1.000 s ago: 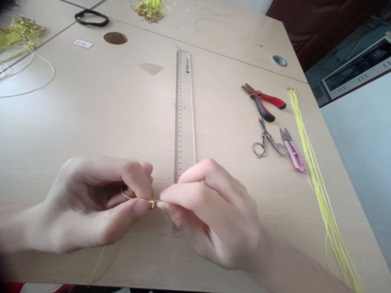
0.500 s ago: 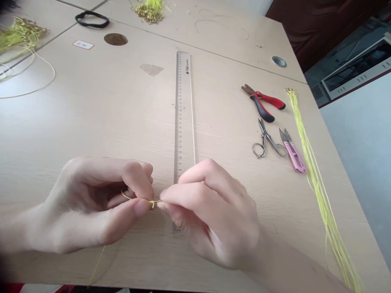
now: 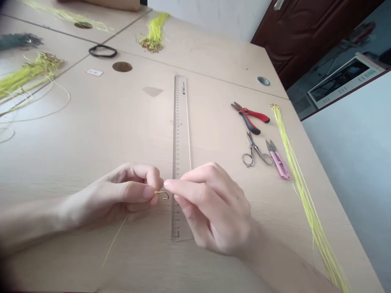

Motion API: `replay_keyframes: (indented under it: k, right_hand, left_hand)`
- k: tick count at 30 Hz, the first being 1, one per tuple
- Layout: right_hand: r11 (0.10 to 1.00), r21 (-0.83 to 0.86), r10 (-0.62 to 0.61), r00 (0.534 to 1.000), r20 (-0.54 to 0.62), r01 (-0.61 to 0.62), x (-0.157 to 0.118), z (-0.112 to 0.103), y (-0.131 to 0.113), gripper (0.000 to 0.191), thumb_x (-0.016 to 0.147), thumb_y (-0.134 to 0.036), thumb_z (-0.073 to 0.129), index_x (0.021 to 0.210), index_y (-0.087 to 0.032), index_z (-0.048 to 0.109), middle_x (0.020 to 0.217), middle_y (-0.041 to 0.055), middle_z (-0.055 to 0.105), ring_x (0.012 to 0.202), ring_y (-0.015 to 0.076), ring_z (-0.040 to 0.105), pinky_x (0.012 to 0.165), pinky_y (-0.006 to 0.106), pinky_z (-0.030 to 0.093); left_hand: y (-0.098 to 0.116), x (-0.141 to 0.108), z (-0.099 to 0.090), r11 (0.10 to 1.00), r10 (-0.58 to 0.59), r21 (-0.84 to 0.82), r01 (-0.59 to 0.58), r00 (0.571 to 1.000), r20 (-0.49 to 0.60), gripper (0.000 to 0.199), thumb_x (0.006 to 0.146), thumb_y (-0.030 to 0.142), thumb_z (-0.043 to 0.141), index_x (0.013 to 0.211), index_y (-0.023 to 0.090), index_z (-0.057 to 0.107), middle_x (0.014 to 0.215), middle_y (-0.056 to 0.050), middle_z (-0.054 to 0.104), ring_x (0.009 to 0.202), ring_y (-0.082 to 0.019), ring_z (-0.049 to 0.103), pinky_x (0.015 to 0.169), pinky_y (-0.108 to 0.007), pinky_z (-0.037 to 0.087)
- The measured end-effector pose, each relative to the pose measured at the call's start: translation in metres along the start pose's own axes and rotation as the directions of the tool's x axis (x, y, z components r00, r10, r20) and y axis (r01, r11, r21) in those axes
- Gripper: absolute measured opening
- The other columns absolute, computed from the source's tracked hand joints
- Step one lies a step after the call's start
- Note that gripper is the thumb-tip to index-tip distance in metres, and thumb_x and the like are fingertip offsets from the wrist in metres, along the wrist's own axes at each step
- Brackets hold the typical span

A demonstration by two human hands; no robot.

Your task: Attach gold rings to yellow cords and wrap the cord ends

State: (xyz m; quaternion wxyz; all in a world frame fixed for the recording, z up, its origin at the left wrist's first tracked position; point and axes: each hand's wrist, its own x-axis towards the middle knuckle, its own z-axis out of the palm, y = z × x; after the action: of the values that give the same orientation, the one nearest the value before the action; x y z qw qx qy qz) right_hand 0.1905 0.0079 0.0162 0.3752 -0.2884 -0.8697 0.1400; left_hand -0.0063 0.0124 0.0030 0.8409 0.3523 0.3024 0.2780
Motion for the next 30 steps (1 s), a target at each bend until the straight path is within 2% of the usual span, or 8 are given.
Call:
replay_keyframes:
  k: [5,12,15,20,23,26,28,30]
  right_hand:
    - [0.997,-0.043,-0.067,0.997,0.045,0.069,-0.002,0.002,0.003,0.026,0.081,-0.002,0.054,0.100,-0.018,0.061,0.092,0.0047,0.056,0.087,0.0144,0.058,0.070,0.026,0.053]
    - [0.990,0.011,-0.138,0.987,-0.086,0.139,-0.004,0.008,0.008,0.022,0.083,-0.020,0.061,0.105,-0.015,0.058,0.085,0.0051,0.058,0.082,0.0155,0.058,0.067,0.028,0.054]
    - [0.990,-0.003,-0.139,0.988,-0.071,0.139,-0.003,0.005,0.009,0.016,0.082,-0.014,0.061,0.097,-0.019,0.061,0.086,0.0045,0.058,0.081,0.0141,0.058,0.059,0.023,0.052]
    - [0.992,0.126,-0.025,0.999,-0.037,0.029,0.003,0.002,-0.008,0.010,0.083,-0.017,0.056,0.082,-0.025,0.063,0.079,0.0031,0.060,0.078,0.0165,0.060,0.061,0.026,0.055]
    - [0.980,0.179,0.110,0.987,-0.116,-0.088,0.009,-0.001,-0.010,0.010,0.087,-0.025,0.051,0.080,-0.024,0.058,0.077,0.0014,0.059,0.065,0.0138,0.061,0.052,0.023,0.056]
    - [0.934,0.248,0.329,0.892,-0.311,-0.258,0.015,-0.023,0.012,0.023,0.094,-0.033,0.040,0.084,-0.020,0.056,0.083,0.0007,0.059,0.052,0.0094,0.060,0.043,0.019,0.052]
    - [0.893,0.292,0.447,0.759,-0.474,-0.343,0.017,-0.052,0.036,0.027,0.094,-0.038,0.042,0.095,-0.014,0.055,0.088,0.0035,0.060,0.061,0.0099,0.061,0.049,0.022,0.053]
    - [0.844,0.335,0.535,0.626,-0.567,-0.418,0.014,-0.090,0.062,0.031,0.093,-0.039,0.044,0.102,-0.012,0.055,0.090,0.0047,0.061,0.072,0.0124,0.062,0.058,0.026,0.054]
  left_hand:
    - [-0.001,0.002,-0.004,0.988,-0.057,-0.139,0.067,0.996,0.074,0.015,0.077,0.018,0.055,0.063,0.014,0.056,0.047,0.008,0.022,0.044,-0.006,0.015,0.043,-0.020,0.015]
    - [-0.003,0.000,-0.003,0.994,-0.064,-0.081,0.071,0.994,0.088,0.016,0.077,0.021,0.056,0.063,0.015,0.053,0.047,0.009,0.018,0.044,-0.006,0.012,0.045,-0.021,0.011]
    - [-0.003,-0.001,-0.001,0.996,-0.081,-0.036,0.084,0.992,0.092,0.016,0.076,0.023,0.058,0.064,0.015,0.051,0.047,0.009,0.018,0.044,-0.006,0.011,0.045,-0.022,0.011]
    - [-0.005,-0.001,0.000,0.995,-0.055,0.091,0.048,0.996,0.074,0.020,0.075,0.030,0.057,0.065,0.017,0.045,0.048,0.009,0.018,0.045,-0.007,0.011,0.045,-0.022,0.011]
    - [-0.006,-0.002,0.002,0.968,0.025,0.247,-0.035,0.999,0.042,0.023,0.079,0.035,0.055,0.068,0.017,0.045,0.052,0.008,0.023,0.047,-0.008,0.015,0.046,-0.023,0.013]
    - [-0.008,-0.008,0.010,0.878,0.122,0.464,-0.120,0.992,0.028,0.024,0.083,0.037,0.055,0.074,0.014,0.058,0.056,0.004,0.035,0.051,-0.009,0.026,0.050,-0.025,0.017]
    - [-0.012,-0.013,0.019,0.793,0.156,0.588,-0.162,0.986,0.061,0.027,0.086,0.037,0.053,0.075,0.015,0.064,0.058,0.002,0.043,0.056,-0.012,0.036,0.054,-0.027,0.024]
    - [-0.023,-0.017,0.030,0.688,0.174,0.678,-0.257,0.966,0.190,0.031,0.088,0.039,0.049,0.072,0.018,0.066,0.063,-0.001,0.051,0.064,-0.015,0.047,0.062,-0.029,0.031]
